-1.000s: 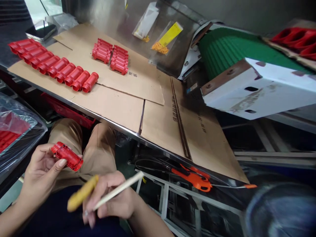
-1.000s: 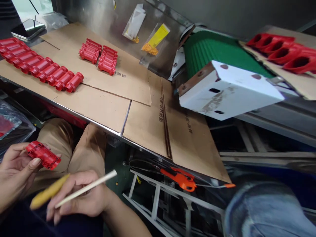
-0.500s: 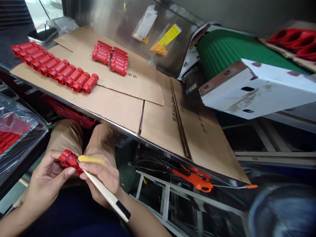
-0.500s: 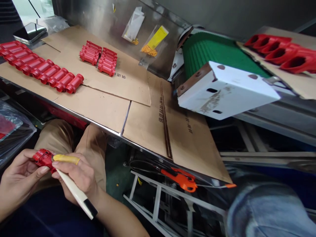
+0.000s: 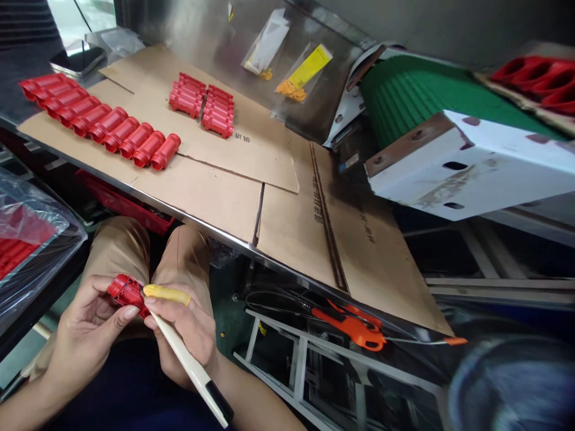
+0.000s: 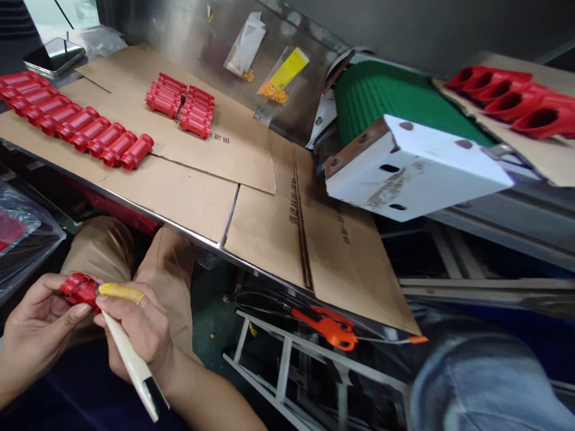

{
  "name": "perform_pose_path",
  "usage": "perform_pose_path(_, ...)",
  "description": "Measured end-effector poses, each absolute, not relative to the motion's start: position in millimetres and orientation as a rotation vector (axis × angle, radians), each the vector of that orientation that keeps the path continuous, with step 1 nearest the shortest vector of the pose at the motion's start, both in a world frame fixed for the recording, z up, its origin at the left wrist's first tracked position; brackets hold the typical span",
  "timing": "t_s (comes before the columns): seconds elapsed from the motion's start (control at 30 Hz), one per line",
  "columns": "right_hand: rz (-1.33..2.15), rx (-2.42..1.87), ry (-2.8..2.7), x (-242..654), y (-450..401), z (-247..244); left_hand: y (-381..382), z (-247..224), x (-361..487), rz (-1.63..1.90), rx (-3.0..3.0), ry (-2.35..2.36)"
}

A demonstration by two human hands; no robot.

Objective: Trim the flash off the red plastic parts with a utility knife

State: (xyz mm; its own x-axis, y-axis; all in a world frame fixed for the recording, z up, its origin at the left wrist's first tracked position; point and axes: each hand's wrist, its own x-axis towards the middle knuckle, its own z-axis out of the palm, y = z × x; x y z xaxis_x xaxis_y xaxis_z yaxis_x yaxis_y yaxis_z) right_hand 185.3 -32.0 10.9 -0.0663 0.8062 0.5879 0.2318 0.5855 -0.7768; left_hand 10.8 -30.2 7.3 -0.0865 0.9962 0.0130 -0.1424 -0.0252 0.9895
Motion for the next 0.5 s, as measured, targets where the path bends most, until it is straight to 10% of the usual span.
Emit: perform_pose_path(0.5,1.417,-1.279,-1.302,219.7,-8.0,16.9,-24.4,8.1,-14.4,0.825,0.551,0.985)
